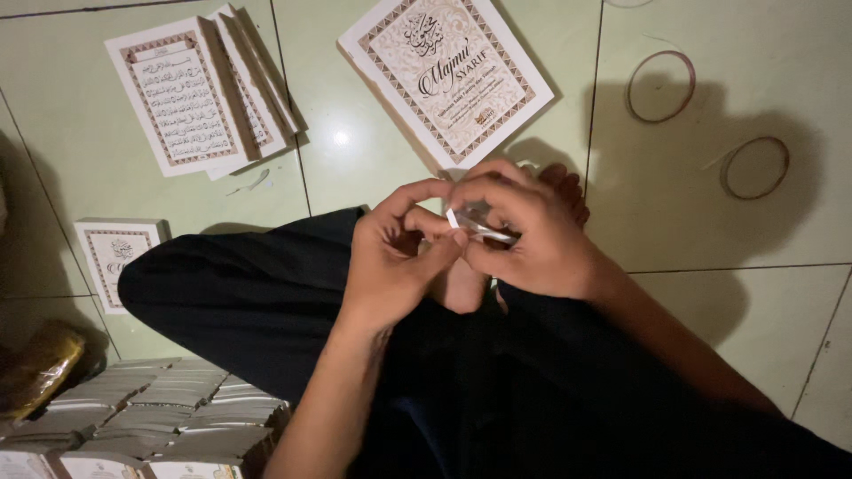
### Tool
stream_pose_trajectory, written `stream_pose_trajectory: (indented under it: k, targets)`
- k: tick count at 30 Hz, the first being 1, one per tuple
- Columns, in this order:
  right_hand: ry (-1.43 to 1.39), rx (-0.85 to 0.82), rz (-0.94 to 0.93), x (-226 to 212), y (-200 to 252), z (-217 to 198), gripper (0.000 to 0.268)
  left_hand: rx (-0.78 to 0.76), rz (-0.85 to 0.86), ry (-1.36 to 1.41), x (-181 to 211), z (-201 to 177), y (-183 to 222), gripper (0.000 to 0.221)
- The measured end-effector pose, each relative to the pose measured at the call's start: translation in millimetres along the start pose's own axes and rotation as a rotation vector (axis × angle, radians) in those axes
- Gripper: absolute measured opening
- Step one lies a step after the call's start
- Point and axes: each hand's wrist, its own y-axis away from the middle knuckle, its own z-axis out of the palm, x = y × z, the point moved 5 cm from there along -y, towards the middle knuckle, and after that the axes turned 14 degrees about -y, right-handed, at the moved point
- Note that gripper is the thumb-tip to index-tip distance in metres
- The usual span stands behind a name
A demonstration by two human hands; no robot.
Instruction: The person applies adhesive tape to the edges of printed booklets by hand, picking up booklets from stacks on the floor and placing them into new organized piles.
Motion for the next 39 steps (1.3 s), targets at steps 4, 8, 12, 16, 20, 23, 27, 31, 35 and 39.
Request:
stream_pose_trajectory:
  k: [4,8,12,16,20,23,27,31,35,39]
  targets:
    - [-0.025,0.047,0.043,-4.2,-3.8,-4.9,0.051,-0.024,0.012,-0.005,9.6,-4.4,2.0,0.038]
    - [-0.047,0.038,0.043,0.9,-2.6,-0.8,0.029,0.061,0.111,-0.159,28.5,-19.1,-7.0,0.025]
    - [-0.195,0.015,0.177,4.4,-0.4,0.2,0.021,0.078,-0.009,-0.175,40.7,-40.8,-26.3,0.008]
    - [-0.351,0.129,0.302,19.2,1.6,-3.4,0.023,0.054,0.095,-0.305,50.4,-50.2,-46.6,0.004]
    - [-0.384,0.179,0.353,14.6,1.6,1.0,0.022,0.066,0.107,-0.28,40.8,-56.6,-66.0,0.007]
    - [-0.431,0.223,0.349,41.5,4.3,-1.1,0.027,0.072,0.115,-0.335,48.2,-53.9,-69.3,0.005]
    - [-0.473,0.259,0.389,45.4,6.2,-1.9,0.027,0.129,0.17,-0.406,58.4,-60.1,-80.4,0.007]
    - [-0.386,0.298,0.519,54.2,13.1,2.2,0.015,0.14,0.328,-0.527,58.6,-76.3,-103.1,0.012]
    - [-0.499,0.362,0.65,66.4,16.0,7.0,0.031,0.2,0.434,-0.774,57.6,-86.3,-131.1,0.007]
    - [-0.503,0.369,0.578,68.1,15.7,6.6,0.017,0.283,0.555,-0.979,67.8,-84.2,-138.1,0.011]
